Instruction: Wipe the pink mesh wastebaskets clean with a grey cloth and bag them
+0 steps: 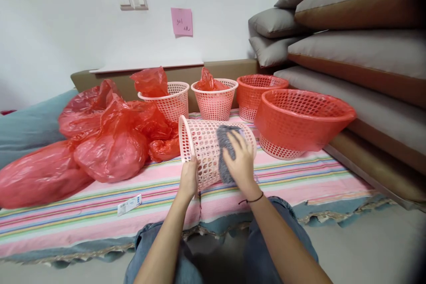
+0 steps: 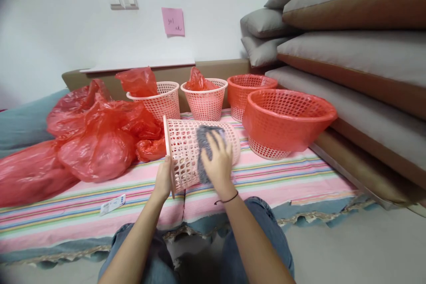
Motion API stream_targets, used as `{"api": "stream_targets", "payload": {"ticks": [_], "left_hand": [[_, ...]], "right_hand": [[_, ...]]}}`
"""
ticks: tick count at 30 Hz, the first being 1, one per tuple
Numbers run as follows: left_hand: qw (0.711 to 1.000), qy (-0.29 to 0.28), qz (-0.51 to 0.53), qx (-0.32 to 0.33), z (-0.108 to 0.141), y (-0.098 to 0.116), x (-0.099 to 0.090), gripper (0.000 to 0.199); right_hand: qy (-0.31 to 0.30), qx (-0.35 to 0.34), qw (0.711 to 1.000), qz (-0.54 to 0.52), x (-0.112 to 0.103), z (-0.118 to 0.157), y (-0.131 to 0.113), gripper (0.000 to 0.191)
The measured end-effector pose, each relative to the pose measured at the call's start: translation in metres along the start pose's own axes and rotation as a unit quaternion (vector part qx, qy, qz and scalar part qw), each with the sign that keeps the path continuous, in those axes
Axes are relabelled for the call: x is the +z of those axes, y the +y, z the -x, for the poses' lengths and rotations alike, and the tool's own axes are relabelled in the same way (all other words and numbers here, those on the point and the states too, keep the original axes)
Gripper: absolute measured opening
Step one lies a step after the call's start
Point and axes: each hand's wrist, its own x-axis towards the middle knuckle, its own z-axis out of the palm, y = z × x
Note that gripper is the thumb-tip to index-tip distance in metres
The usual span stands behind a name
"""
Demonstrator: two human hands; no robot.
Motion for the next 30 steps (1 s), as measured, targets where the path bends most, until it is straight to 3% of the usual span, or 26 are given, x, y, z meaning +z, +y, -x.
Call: {"api": "stream_targets", "payload": {"ticks": [3, 6, 13, 19, 21, 24, 27, 30], "left_hand": [[0.999, -0.048, 0.001, -0.002, 0.004, 0.004, 0.002, 0.067], [0.996, -0.095, -0.005, -0.004, 0.002, 0.003, -0.003, 0.072], [0.972, -0.235, -0.019, 0.018, -0.011, -0.004, -0.031, 0.064], [0.934, -0.32, -0.139, -0.076, -0.001, 0.002, -0.05, 0.063], [0.935, -0.308, -0.166, -0.052, 0.003, 0.004, -0.049, 0.049], [0.954, -0.236, -0.186, 0.014, 0.004, 0.006, -0.044, 0.035], [0.964, -0.186, -0.181, 0.051, 0.003, 0.006, -0.04, 0.042], [0.967, -0.18, -0.173, 0.059, 0.001, 0.004, -0.037, 0.057]], "right_hand": [[0.047, 0.126, 0.991, 0.002, -0.003, -0.012, 0.049, 0.044], [0.055, 0.194, 0.979, -0.001, -0.005, -0.012, 0.078, 0.048], [0.062, 0.212, 0.975, -0.007, 0.001, -0.005, 0.084, 0.052], [0.07, 0.218, 0.973, -0.016, 0.003, -0.004, 0.084, 0.053], [0.07, 0.217, 0.973, -0.02, 0.003, -0.004, 0.084, 0.053], [0.067, 0.212, 0.975, -0.026, 0.002, -0.004, 0.083, 0.052], [0.067, 0.198, 0.977, -0.028, 0.001, -0.005, 0.081, 0.05], [0.072, 0.176, 0.982, -0.014, 0.0, -0.006, 0.07, 0.048]]}}
